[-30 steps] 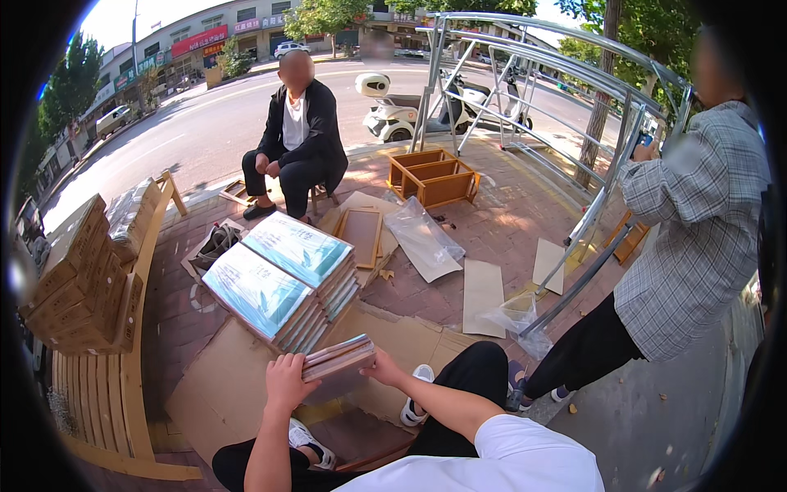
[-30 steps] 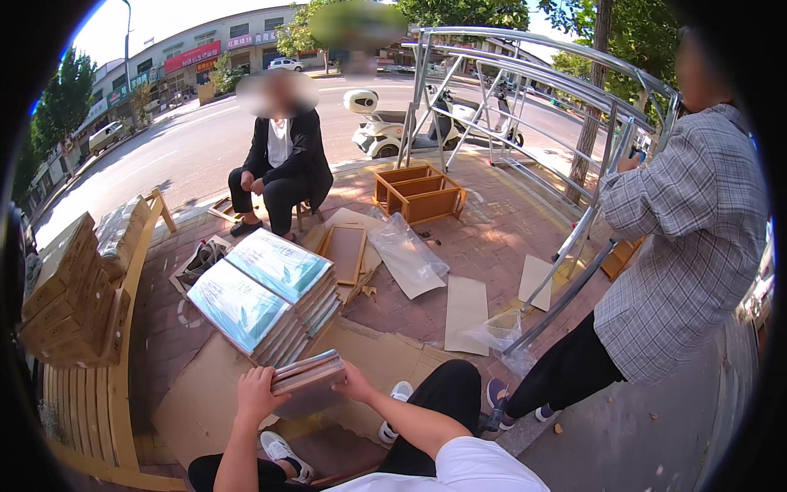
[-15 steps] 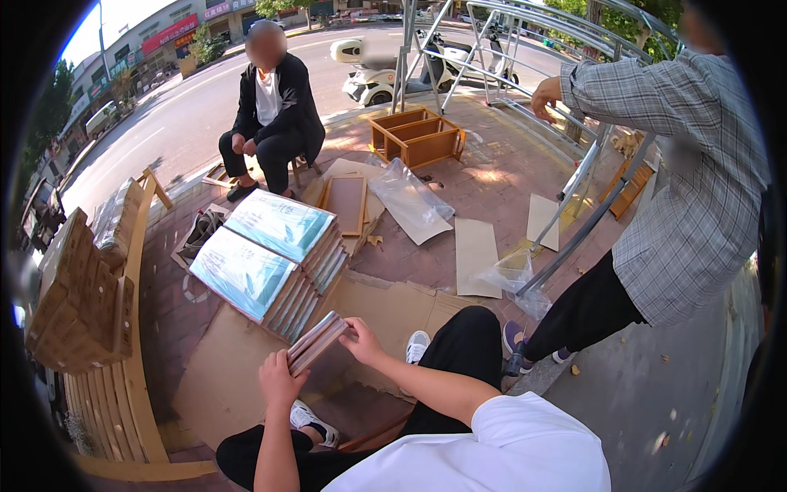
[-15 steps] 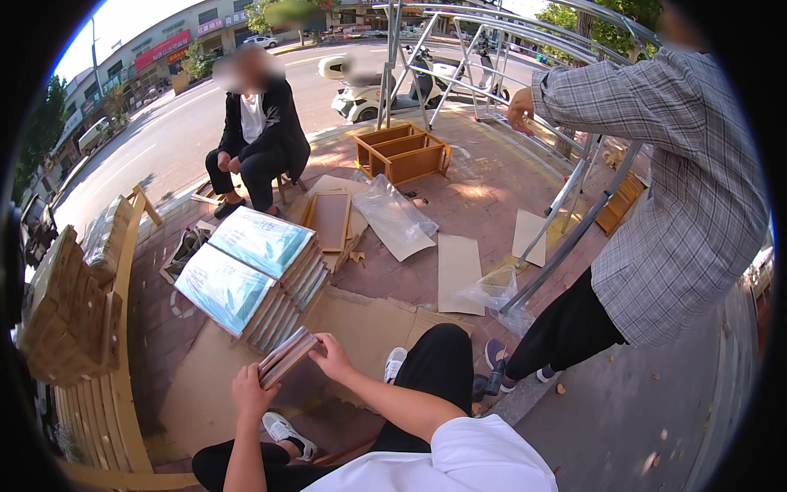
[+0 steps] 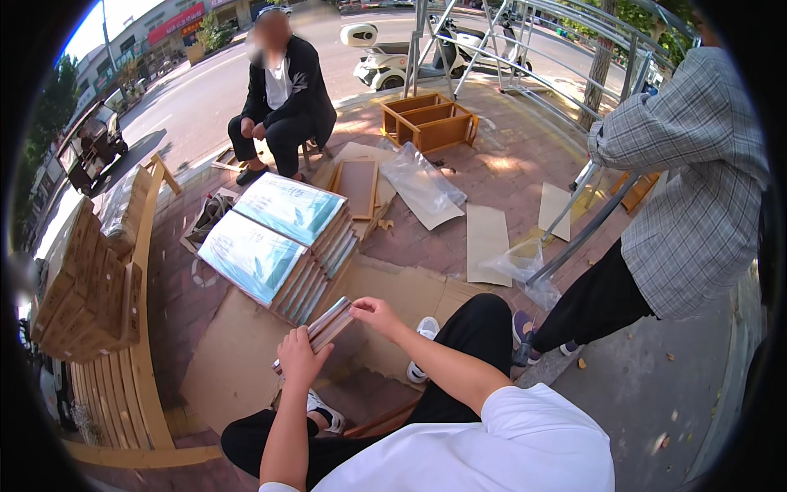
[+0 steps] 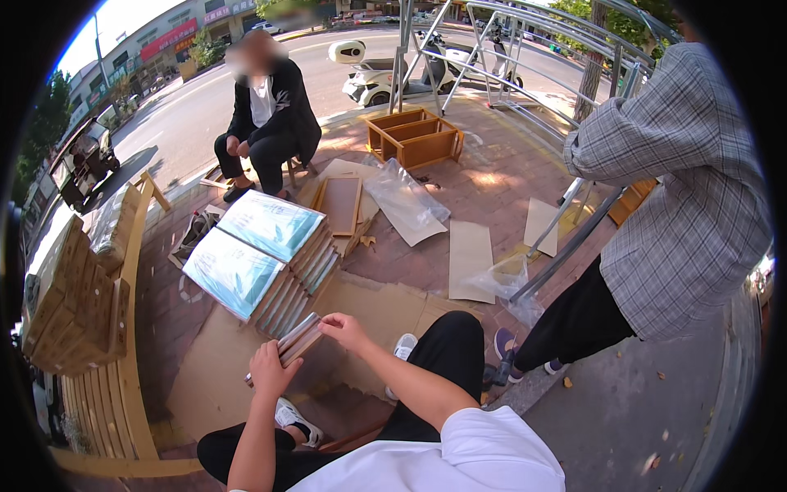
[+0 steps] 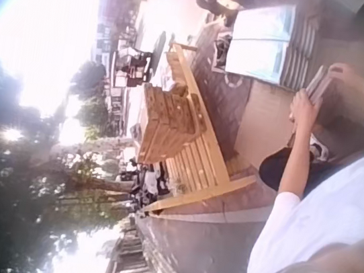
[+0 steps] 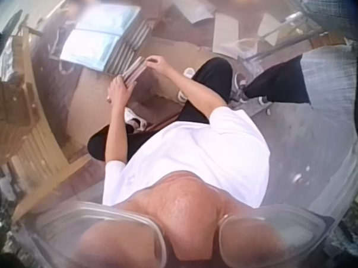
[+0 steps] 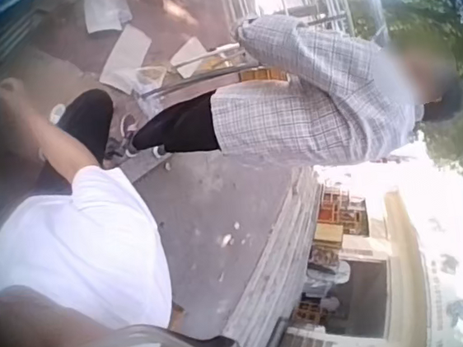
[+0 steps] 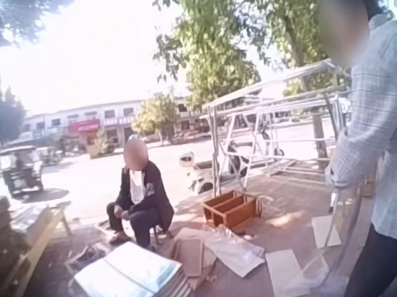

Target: The person assembles a small wooden frame by hand, inserting dowels and using a cordless drill to drive screws. They then unwrap flat wooden panels and place them into the frame.

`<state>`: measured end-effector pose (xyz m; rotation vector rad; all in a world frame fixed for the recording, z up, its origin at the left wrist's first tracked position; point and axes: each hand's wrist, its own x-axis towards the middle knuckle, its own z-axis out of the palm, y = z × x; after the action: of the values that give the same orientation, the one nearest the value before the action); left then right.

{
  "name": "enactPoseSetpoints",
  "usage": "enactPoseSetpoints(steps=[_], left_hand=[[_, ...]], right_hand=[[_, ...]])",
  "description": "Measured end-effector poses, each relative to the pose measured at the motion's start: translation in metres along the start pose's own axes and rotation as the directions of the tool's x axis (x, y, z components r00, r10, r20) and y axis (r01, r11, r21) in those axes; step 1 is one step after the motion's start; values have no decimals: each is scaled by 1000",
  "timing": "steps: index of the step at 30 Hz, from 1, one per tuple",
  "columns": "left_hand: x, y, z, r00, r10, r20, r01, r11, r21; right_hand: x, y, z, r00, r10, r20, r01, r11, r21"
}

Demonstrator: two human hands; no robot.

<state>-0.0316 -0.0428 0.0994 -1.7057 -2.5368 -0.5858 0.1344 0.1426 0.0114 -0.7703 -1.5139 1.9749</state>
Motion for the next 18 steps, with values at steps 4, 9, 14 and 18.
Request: enactPoseSetpoints(steps=[4, 9, 14, 18], left_hand=[[9, 0, 4, 1000, 0, -27, 1, 999, 37], [7, 2, 7, 999, 26, -46, -27, 1000, -11], [2, -1, 10, 995, 26, -99, -29, 999, -25], [3, -5, 17, 986, 12, -167, -23, 998, -65]], right_hand=[[-4, 3, 18, 990, -21, -141, 50, 978, 204], [1, 16, 6, 997, 27, -74, 0, 938, 347], [2, 12, 4, 998, 13, -63, 7, 950, 312], [1, 4, 6, 988, -111, -110, 117, 991, 57]])
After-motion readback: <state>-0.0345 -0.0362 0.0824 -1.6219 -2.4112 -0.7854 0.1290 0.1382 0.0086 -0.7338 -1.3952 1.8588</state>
